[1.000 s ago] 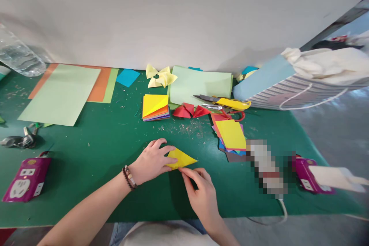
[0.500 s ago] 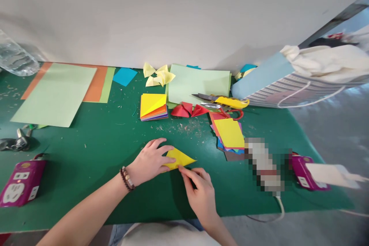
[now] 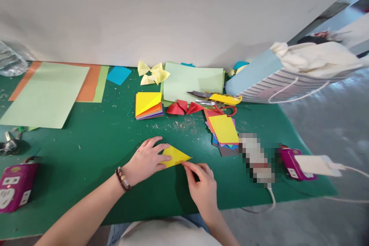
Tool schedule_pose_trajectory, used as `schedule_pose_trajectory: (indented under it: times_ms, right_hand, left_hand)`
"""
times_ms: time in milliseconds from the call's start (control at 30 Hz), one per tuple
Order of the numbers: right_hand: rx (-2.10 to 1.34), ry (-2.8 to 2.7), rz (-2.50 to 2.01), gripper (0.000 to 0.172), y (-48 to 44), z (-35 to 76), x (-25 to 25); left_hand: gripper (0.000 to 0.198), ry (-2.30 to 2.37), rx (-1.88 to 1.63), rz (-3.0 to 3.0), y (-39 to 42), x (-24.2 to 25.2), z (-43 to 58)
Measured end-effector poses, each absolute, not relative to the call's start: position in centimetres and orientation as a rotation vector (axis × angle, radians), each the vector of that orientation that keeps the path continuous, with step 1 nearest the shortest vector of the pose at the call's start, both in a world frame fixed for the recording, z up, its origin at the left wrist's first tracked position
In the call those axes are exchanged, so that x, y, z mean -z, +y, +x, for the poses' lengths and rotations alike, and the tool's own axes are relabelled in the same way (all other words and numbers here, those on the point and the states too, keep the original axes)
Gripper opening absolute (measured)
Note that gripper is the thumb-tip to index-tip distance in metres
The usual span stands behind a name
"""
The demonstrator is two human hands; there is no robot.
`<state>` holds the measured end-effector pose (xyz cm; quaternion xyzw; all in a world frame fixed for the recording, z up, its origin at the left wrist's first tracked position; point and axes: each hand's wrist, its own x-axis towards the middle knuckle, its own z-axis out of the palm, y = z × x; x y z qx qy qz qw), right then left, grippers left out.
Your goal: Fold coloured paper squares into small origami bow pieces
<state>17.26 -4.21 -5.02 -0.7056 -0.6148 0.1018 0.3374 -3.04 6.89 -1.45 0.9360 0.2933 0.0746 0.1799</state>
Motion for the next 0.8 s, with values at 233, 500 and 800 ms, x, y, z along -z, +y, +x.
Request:
schedule_pose_trajectory:
  times_ms: [233, 500, 800]
  right_hand:
    - [-0.205, -1.536, -1.893, 0.019, -4.2, 18.3, 5.0]
    - [-0.203, -1.45, -1.937, 0.021, -4.1, 19.9, 5.4]
    - [-0.04, -1.706, -1.798, 0.017, -2.4, 21.3, 5.2]
  left_hand:
    - [0.025, 0.835, -0.211, 2.627, 6.8, 1.7, -3.0]
    - [0.023, 0.846, -0.222, 2.621, 6.8, 1.8, -3.1]
    - [0.025, 0.847, -0.214, 2.618, 7.0, 1.6, -3.0]
